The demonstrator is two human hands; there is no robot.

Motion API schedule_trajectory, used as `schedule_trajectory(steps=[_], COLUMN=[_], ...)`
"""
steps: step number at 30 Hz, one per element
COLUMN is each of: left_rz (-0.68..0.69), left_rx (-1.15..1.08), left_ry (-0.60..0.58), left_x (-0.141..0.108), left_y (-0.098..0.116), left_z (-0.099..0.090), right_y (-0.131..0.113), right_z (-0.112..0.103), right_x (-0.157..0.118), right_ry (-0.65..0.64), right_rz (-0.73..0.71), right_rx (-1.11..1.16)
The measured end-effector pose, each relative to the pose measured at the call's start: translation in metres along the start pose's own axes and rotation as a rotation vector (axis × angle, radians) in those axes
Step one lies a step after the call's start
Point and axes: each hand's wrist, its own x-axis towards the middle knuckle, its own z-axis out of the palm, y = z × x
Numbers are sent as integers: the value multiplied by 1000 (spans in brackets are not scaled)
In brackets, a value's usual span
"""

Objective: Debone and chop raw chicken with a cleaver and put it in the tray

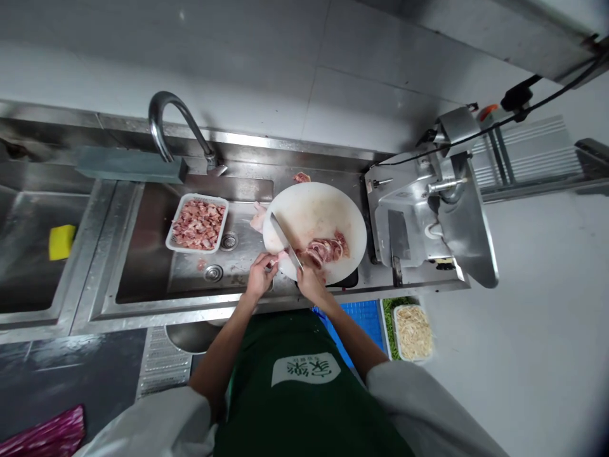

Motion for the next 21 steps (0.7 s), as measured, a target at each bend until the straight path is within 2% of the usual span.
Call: schedule_trajectory(steps=[2,4,8,11,13,16,18,19,21], left_rz=[0,5,49,48,10,-84,-125,-123,-64], left_rx=[14,18,-28,-68,-68,14,77,91,81], left_ry=[6,26,-3,-14,84,409,581,594,467], left_x=[1,4,15,19,15,0,-9,-11,-12], left_y=[-1,0,11,20,22,21,19,19,20], left_z=[0,6,30,37,30,13,7,8,18], right_y=[-6,4,35,30,11,-19,-29,-31,-27], right_z=[-4,-9,-19,-40,-61,-86,-83,-74,-47], right_x=[28,43,33,18,9,-2,-6,-6,-1], right_ry=[47,41,88,120,216,455,543,538,433], right_rz=[-29,-39,36,28,-52,-149,-165,-168,-168], right_rx=[1,25,100,81,67,107,158,173,171])
